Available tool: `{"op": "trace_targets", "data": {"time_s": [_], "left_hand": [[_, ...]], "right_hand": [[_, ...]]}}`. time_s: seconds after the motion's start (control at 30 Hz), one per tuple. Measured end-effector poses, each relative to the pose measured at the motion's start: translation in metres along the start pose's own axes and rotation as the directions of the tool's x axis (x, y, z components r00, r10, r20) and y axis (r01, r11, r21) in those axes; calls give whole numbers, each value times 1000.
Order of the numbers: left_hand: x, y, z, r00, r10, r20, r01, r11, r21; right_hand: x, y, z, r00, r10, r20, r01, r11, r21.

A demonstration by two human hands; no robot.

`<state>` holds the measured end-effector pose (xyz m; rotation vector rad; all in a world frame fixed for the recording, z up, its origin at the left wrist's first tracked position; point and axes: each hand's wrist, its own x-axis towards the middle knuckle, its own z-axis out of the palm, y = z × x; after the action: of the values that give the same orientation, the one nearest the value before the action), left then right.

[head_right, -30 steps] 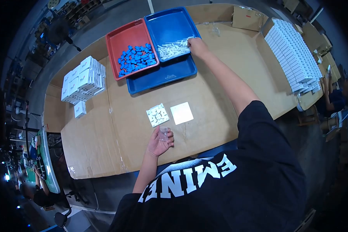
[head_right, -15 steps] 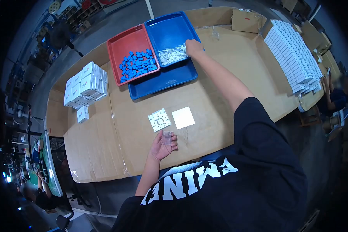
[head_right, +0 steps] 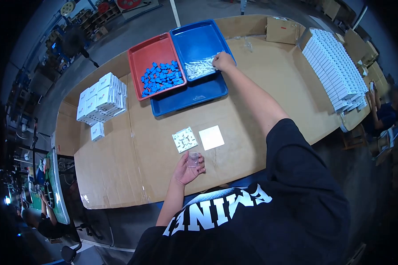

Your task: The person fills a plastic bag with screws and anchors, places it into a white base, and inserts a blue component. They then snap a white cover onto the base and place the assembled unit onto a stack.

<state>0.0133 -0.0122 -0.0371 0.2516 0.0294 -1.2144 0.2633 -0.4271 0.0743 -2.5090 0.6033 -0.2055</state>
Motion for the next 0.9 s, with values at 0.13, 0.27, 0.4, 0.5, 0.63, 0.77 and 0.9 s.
{"op": "trace_targets", "data": {"time_s": [0.13,0.27,0.4,0.5,0.63,0.77,0.9], "left_hand": [[-1,1,1,1000,-6,-17,6,1000,16],[0,2,7,1000,3,-31,-3,1000,1],[2,0,7,999,-13,-33,13,1000,-13],[2,3,2,999,-27,-38,25,999,-34],[1,-2,-9,999,-15,-40,14,1000,-19],[1,-2,-3,1000,5,10,-5,1000,19],[1,-2,-1,1000,5,9,-5,1000,23]], "right_hand": [[10,16,5,994,-73,-81,92,962,259],[-55,-36,-53,982,-150,115,-46,402,915],[-142,-85,-98,945,-304,123,-110,58,992],[-167,-80,-92,925,-363,112,-125,-12,992],[-208,-58,-51,940,-292,176,-80,313,946],[-278,-29,11,913,-234,334,-168,531,831],[-322,-24,30,873,-228,431,-218,609,763]]}}
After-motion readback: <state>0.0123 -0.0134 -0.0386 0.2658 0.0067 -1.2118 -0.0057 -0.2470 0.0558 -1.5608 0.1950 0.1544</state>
